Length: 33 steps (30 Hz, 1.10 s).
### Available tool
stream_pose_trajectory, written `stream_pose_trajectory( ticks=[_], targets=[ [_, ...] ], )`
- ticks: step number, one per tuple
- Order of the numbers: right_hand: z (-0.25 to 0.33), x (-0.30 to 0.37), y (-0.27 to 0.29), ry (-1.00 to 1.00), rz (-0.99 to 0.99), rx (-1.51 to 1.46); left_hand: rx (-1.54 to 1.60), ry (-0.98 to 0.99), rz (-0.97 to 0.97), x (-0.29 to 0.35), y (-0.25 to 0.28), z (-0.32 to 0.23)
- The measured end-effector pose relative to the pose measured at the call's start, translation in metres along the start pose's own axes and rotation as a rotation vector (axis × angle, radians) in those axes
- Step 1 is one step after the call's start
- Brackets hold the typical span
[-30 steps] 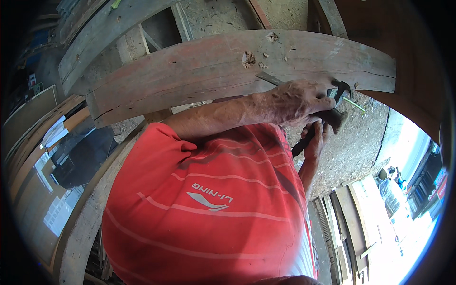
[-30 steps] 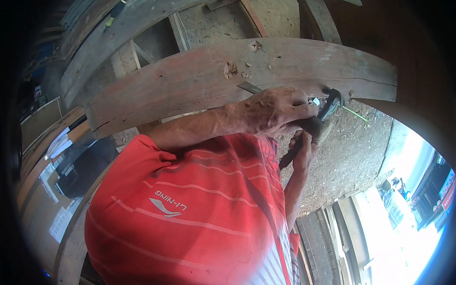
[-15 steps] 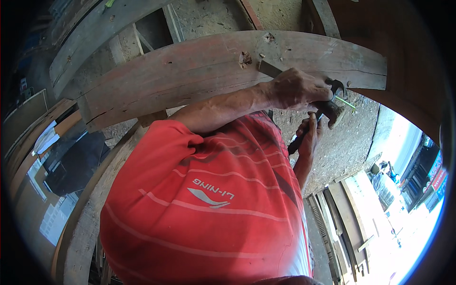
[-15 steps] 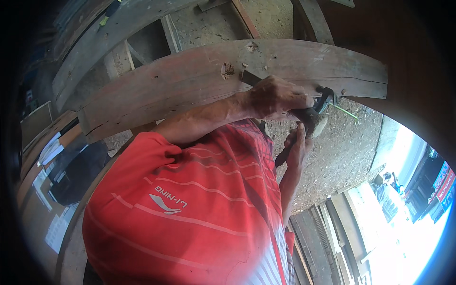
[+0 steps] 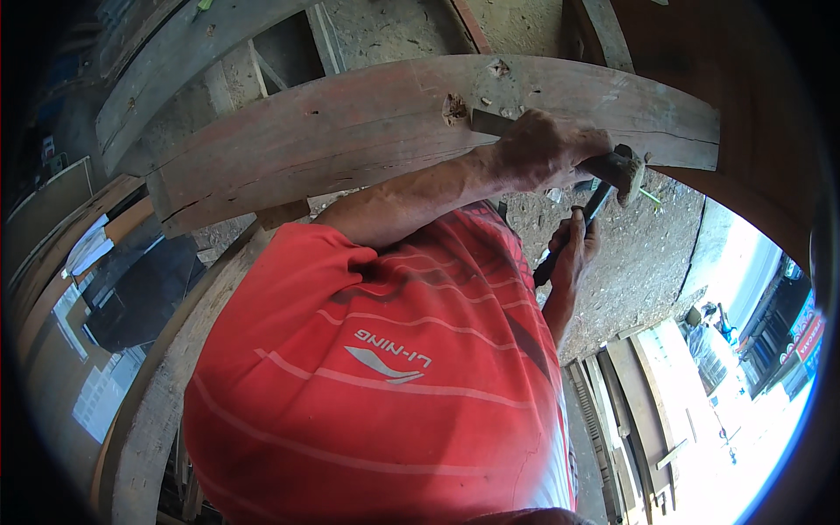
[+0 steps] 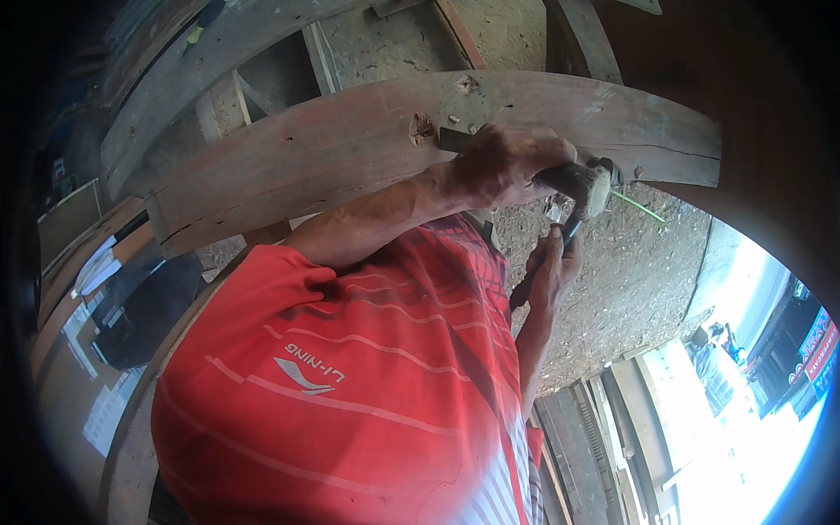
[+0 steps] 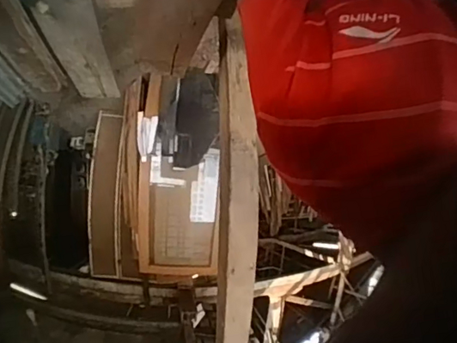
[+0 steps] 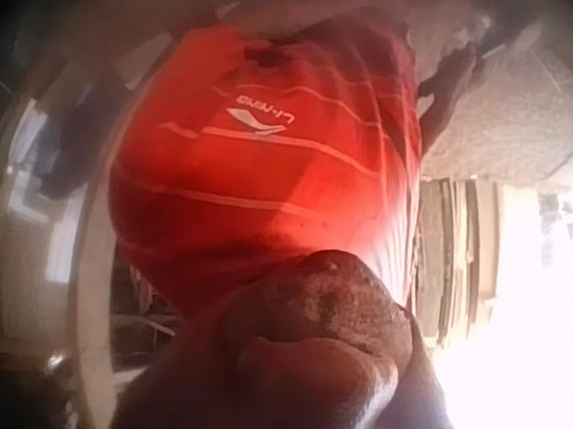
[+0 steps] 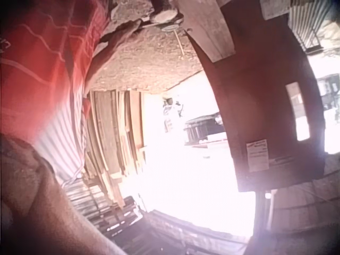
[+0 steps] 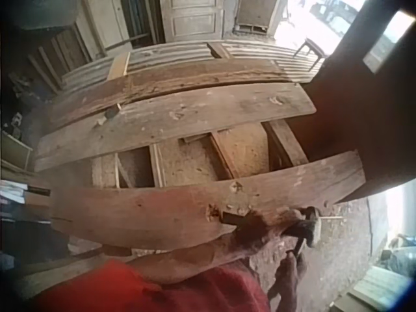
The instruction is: The person uses a hammer and a chisel to prepare a wooden board, then uses pliers to remove a nail, before positioning another wooden board on top of the structure.
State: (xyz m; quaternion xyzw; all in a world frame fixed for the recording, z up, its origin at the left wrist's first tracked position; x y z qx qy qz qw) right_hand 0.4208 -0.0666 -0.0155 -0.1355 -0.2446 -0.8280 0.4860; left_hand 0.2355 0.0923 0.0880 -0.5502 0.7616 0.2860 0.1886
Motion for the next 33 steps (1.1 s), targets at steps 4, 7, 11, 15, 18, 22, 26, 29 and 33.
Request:
stream_pose_trajectory(
  ticks=[4, 7, 11, 15, 18, 22, 26, 29, 33],
  targets=[
    [0.007, -0.002, 0.002, 0.026, 0.000, 0.045, -0.016, 0.006, 0.014, -0.004, -0.003, 0.004],
    [0.026, 0.003, 0.005, 0.049, 0.000, 0.064, -0.021, 0.035, 0.024, -0.006, -0.004, 0.008],
    [0.075, 0.019, 0.023, 0.160, -0.097, -0.017, -0.064, 0.090, 0.024, -0.010, 0.002, 0.012],
    [0.177, 0.057, 0.061, 0.521, -0.359, -0.220, -0.121, 0.130, 0.044, -0.007, -0.004, 0.023],
    [0.225, 0.063, 0.088, 0.753, -0.375, -0.379, -0.095, 0.100, 0.021, -0.008, -0.004, 0.024],
    [0.163, 0.072, 0.030, 0.726, -0.186, 0.337, -0.094, 0.129, 0.061, -0.008, -0.010, 0.025],
    [0.120, 0.060, 0.017, 0.121, 0.068, 0.287, -0.111, 0.118, 0.053, -0.004, -0.013, 0.026],
    [0.189, 0.069, 0.054, 0.464, -0.279, 0.131, -0.072, 0.107, -0.006, -0.008, 0.000, 0.032],
    [0.264, 0.093, 0.113, 0.746, -0.637, -0.194, -0.063, 0.118, 0.039, -0.006, -0.009, 0.028]
  ],
)
Point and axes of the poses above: each hand's wrist, its own x-axis away from the middle knuckle, its own y-axis out of the back of the hand, z = x × y, the point moved 10 cm from there along -x, towards the middle knuckle, and after that the axes turned 3 degrees about -y, right-handed, at the moved point
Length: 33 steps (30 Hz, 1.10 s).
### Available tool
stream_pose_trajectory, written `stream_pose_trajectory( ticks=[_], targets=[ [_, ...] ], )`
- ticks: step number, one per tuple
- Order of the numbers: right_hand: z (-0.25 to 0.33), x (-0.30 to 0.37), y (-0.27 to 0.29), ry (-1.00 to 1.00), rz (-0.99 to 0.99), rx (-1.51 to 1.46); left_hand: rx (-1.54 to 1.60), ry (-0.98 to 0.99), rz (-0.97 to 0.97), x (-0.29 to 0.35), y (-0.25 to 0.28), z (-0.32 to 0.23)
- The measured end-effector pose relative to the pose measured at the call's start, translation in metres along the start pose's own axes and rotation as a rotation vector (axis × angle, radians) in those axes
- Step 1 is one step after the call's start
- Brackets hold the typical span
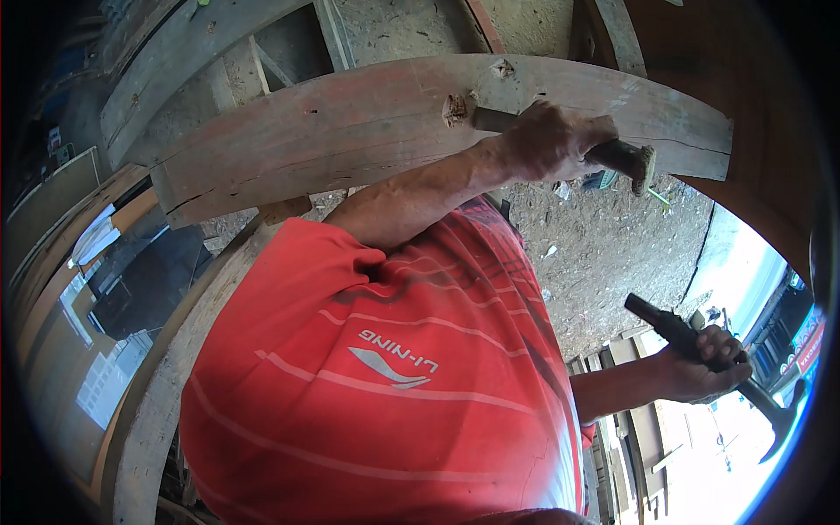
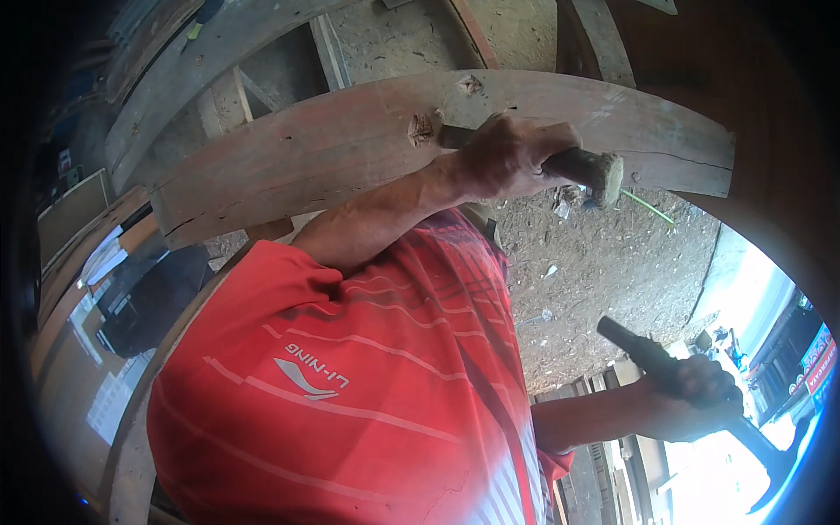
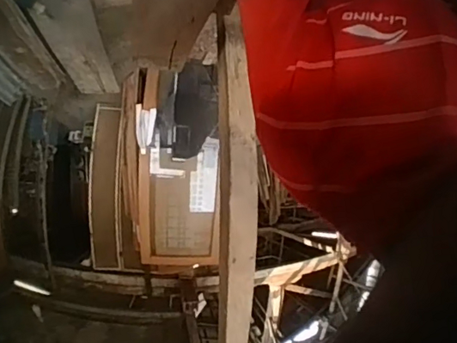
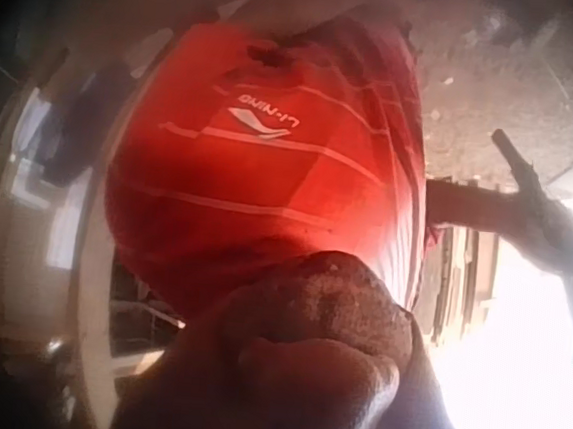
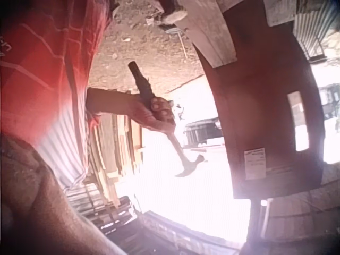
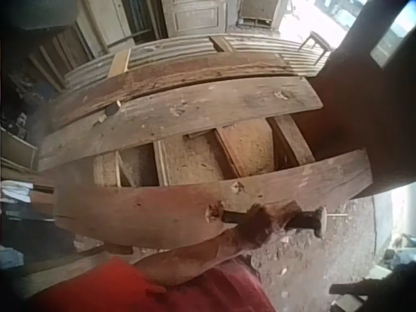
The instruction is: The person uses a hammer and a chisel to prepare a wooden board, then uses pliers to remove a nail, before positioning another wooden board on top of the structure.
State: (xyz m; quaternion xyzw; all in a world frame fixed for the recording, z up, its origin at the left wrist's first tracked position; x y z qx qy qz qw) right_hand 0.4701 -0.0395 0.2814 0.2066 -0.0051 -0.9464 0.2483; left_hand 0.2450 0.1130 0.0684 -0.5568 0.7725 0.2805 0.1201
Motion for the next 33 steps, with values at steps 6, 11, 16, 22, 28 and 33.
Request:
stream_pose_trajectory(
  ticks=[6, 11, 16, 22, 28, 33],
  targets=[
    [-0.134, 0.135, -0.031, -0.263, 0.807, 0.695, 0.001, -0.039, 0.021, 0.004, -0.009, -0.001],
    [-0.091, 0.080, -0.030, -0.335, 0.487, 0.353, -0.039, 0.002, 0.008, 0.001, 0.003, 0.001],
    [-0.031, 0.009, 0.009, -0.088, -0.086, -0.005, -0.033, -0.009, 0.037, 0.003, -0.015, 0.005],
    [-0.152, 0.144, -0.030, -0.596, 0.754, 0.544, -0.056, -0.026, 0.064, 0.015, -0.018, 0.003],
    [-0.072, 0.054, -0.002, -0.315, 0.191, 0.215, -0.100, -0.046, 0.007, 0.010, -0.004, 0.004],
    [-0.085, 0.067, -0.002, -0.195, 0.159, -0.016, -0.082, -0.014, 0.073, 0.009, -0.009, 0.003]
  ],
)
Point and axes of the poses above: each hand's wrist, its own x-axis away from the middle knuckle, its own y-axis out of the back of the hand, z = x × y, the point moved 10 cm from there along -x, towards the middle knuckle, and after that the axes turned 3 degrees about -y, right-handed, at the moved point
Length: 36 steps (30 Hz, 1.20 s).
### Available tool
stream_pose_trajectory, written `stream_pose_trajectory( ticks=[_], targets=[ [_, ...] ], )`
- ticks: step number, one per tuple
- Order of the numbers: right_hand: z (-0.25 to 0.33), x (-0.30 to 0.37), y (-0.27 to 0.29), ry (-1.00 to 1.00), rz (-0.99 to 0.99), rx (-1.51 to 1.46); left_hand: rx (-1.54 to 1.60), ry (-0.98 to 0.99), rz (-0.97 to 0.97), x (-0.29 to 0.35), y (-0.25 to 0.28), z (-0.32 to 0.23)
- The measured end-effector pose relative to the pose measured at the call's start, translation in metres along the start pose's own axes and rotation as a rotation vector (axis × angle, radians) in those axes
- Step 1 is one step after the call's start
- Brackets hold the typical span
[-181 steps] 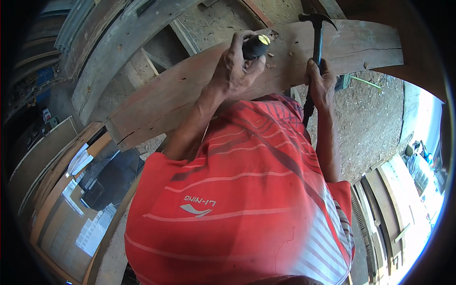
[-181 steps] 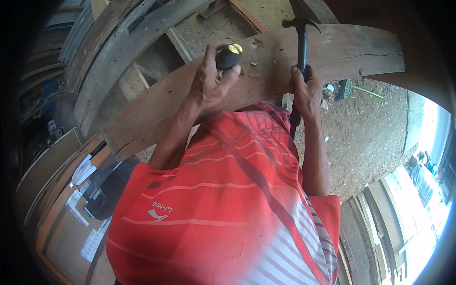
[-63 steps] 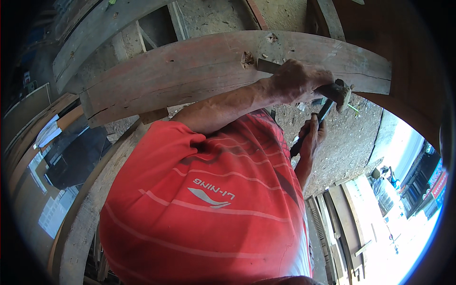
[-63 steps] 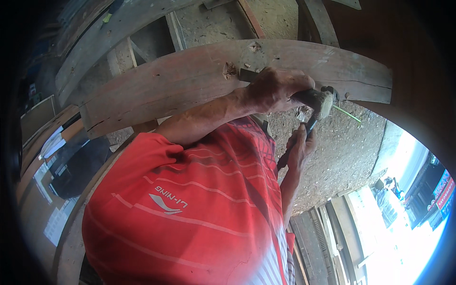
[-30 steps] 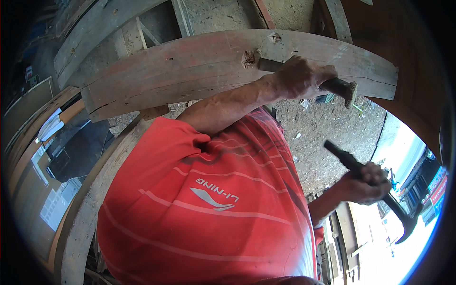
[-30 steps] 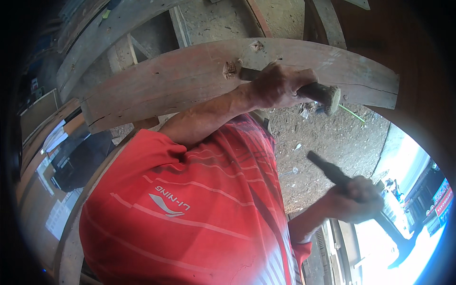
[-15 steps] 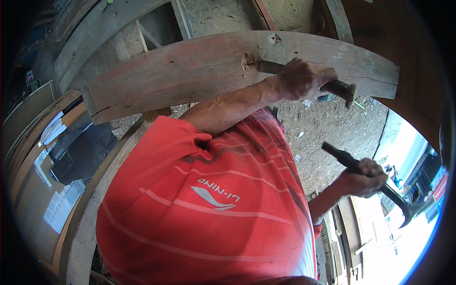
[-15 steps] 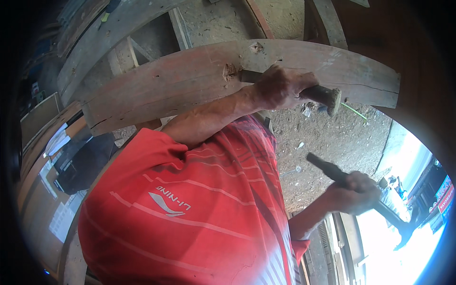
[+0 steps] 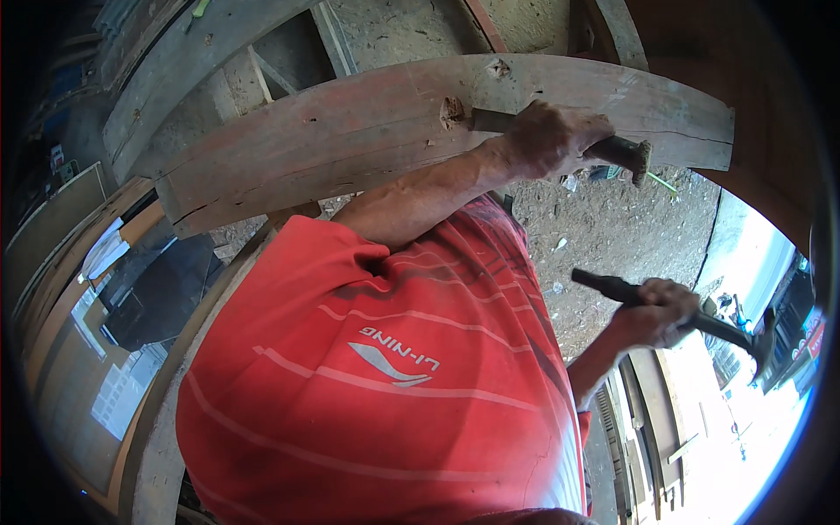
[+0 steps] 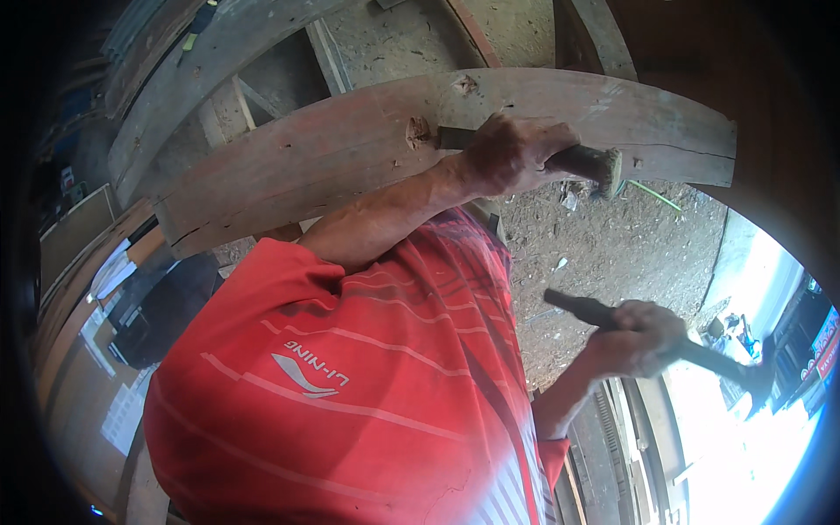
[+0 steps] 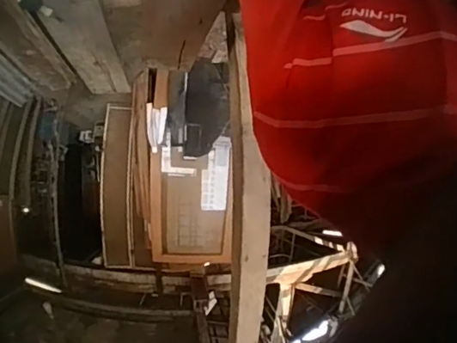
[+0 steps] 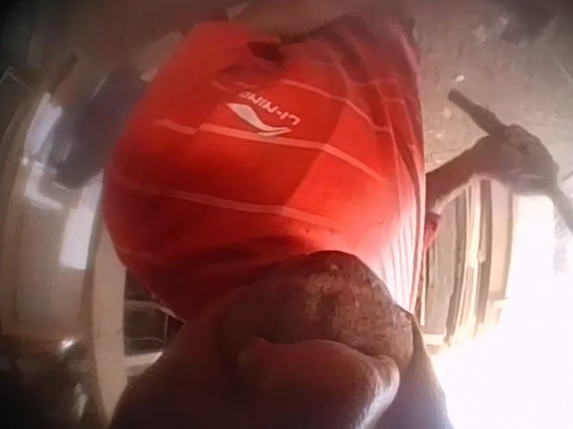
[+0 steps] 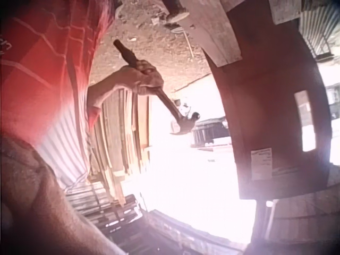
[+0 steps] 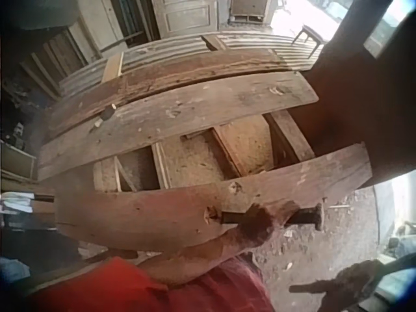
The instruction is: The person uses a hammer and a chisel to prepare a wooden board, then uses pliers to remove a nail, before positioning another wooden board on top of the structure.
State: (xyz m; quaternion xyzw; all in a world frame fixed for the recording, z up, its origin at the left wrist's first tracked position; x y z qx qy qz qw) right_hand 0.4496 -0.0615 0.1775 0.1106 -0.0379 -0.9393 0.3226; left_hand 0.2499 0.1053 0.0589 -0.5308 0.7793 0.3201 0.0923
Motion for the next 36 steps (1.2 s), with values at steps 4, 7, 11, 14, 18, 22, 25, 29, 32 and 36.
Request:
stream_pose_trajectory(
  ticks=[4, 7, 11, 14, 18, 22, 25, 29, 32, 36],
  targets=[
    [-0.077, 0.063, -0.034, -0.316, 0.527, 0.658, -0.028, -0.027, -0.017, 0.006, 0.001, -0.004],
    [-0.042, 0.038, -0.028, -0.313, 0.313, 0.339, -0.025, -0.030, -0.017, 0.007, 0.000, 0.001],
    [0.007, -0.012, 0.004, -0.069, -0.040, 0.038, -0.031, -0.025, -0.023, 0.006, 0.004, 0.002],
    [-0.025, 0.020, -0.015, -0.020, 0.077, 0.024, -0.030, -0.041, -0.013, 0.004, 0.003, -0.004],
    [-0.077, 0.059, -0.033, -0.255, 0.489, 0.606, -0.036, -0.051, -0.036, 0.001, 0.003, 0.003],
    [-0.046, 0.027, -0.017, -0.284, 0.163, 0.325, -0.044, -0.045, -0.030, 0.008, 0.003, 0.002],
    [-0.055, 0.018, -0.002, -0.245, 0.029, 0.092, -0.053, -0.039, 0.000, 0.007, -0.006, 0.004],
    [-0.094, 0.062, -0.039, -0.146, 0.568, 0.653, -0.074, -0.013, 0.003, 0.006, -0.003, 0.009],
    [-0.101, 0.055, -0.028, -0.389, 0.441, 0.496, -0.068, 0.004, 0.023, 0.006, -0.007, 0.010],
    [-0.102, 0.051, -0.025, -0.328, 0.386, 0.456, -0.088, 0.012, 0.038, 0.007, -0.005, 0.007]
  ],
)
Point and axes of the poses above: each hand's wrist, its own x-axis away from the middle knuckle, its own y-axis out of the back of the hand, z = x × y, the point moved 10 cm from there along -x, towards the middle knuckle, and after that the axes turned 3 degrees about -y, right-handed, at the moved point
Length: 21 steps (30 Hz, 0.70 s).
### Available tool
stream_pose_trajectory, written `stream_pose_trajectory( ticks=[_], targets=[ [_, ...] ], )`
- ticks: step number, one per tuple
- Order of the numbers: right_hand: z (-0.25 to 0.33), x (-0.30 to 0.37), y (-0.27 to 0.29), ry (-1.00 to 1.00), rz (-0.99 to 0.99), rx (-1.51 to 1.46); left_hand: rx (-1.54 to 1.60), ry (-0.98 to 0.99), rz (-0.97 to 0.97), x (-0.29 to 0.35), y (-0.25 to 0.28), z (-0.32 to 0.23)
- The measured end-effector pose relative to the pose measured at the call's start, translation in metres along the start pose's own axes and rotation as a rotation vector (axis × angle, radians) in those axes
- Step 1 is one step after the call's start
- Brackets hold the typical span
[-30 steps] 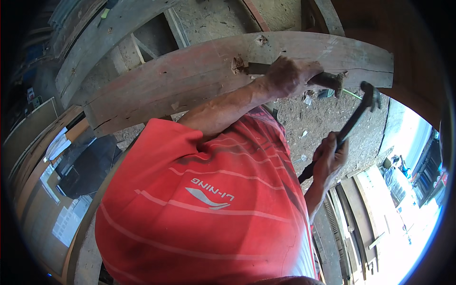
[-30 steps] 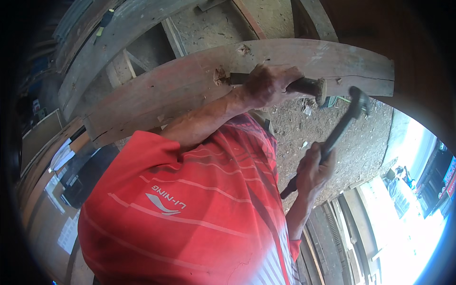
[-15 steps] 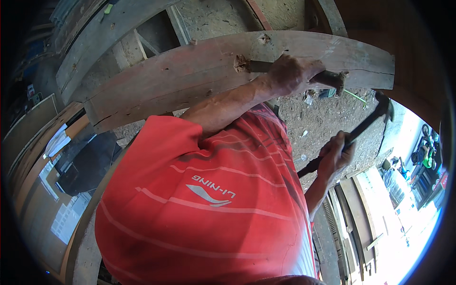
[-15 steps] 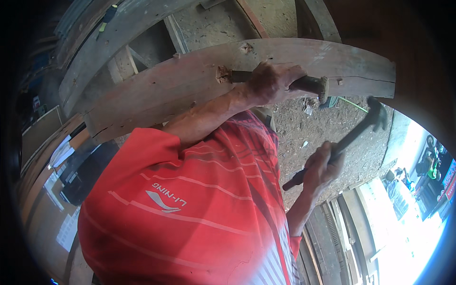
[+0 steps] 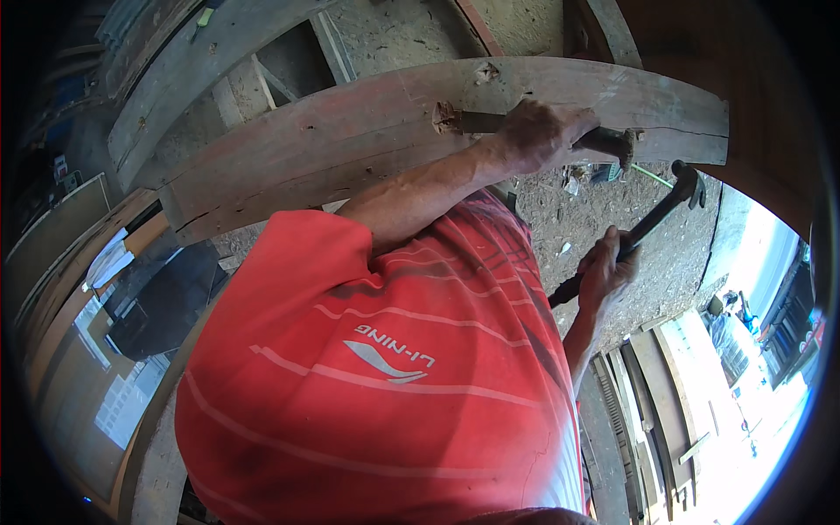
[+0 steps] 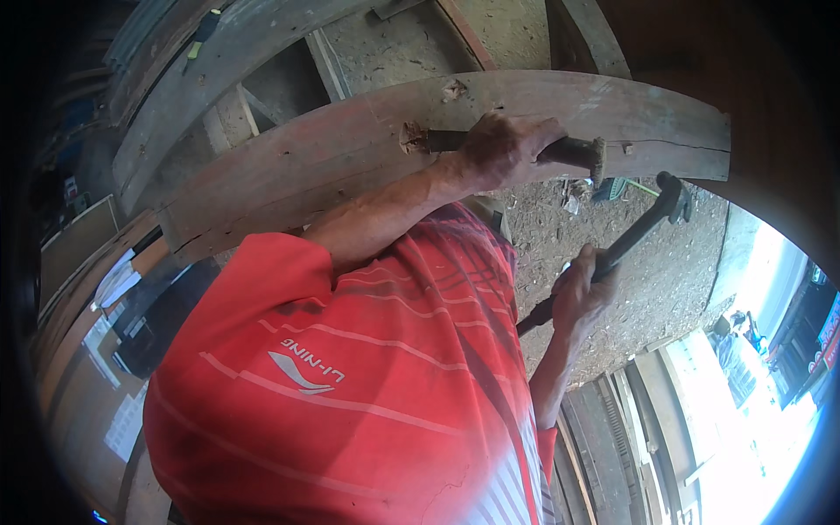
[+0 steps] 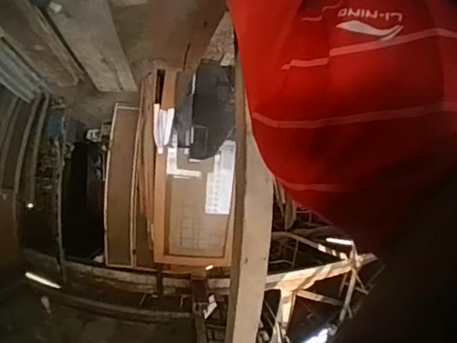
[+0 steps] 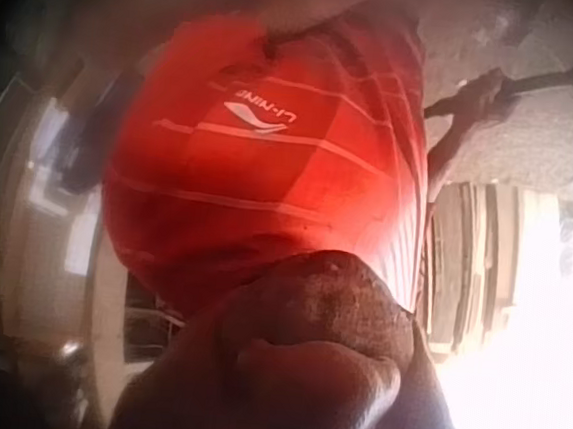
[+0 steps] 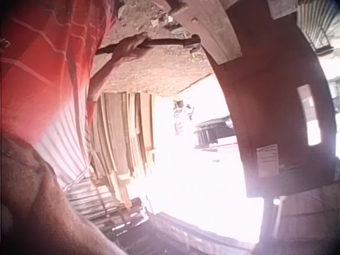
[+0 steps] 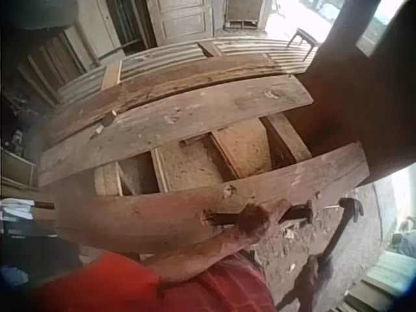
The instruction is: The person uses a hammer and a chisel to prepare a wooden board, then uses pliers to remove a nail, before positioning another wooden board on top of the structure.
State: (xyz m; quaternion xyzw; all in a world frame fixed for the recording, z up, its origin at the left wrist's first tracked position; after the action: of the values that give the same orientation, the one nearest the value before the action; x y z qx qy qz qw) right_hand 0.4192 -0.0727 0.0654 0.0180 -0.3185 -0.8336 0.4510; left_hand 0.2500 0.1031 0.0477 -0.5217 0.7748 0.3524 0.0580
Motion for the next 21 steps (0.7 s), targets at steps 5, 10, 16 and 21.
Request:
stream_pose_trajectory(
  ticks=[5, 10, 16, 21],
  targets=[
    [-0.021, -0.003, -0.007, -0.042, 0.132, 0.245, -0.007, 0.055, 0.066, 0.000, -0.007, 0.007],
    [-0.020, -0.001, -0.021, -0.183, 0.134, -0.036, -0.202, 0.210, 0.361, 0.004, -0.052, 0.033],
    [-0.040, 0.009, -0.014, -0.211, 0.096, -0.053, -0.188, 0.163, 0.334, 0.012, -0.072, 0.045],
    [-0.053, 0.016, -0.012, -0.255, 0.093, -0.096, -0.162, 0.162, 0.553, 0.006, -0.055, 0.031]
  ],
)
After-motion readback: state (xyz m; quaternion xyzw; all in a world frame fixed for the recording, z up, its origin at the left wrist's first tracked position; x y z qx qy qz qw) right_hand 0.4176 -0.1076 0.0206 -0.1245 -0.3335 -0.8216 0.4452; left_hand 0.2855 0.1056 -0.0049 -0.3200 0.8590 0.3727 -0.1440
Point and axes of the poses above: each hand's wrist, its own x-axis away from the middle knuckle, its own y-axis out of the back of the hand, z = x × y, the point moved 10 cm from there along -x, towards the middle knuckle, and after that the axes turned 3 degrees about -y, right-handed, at the moved point
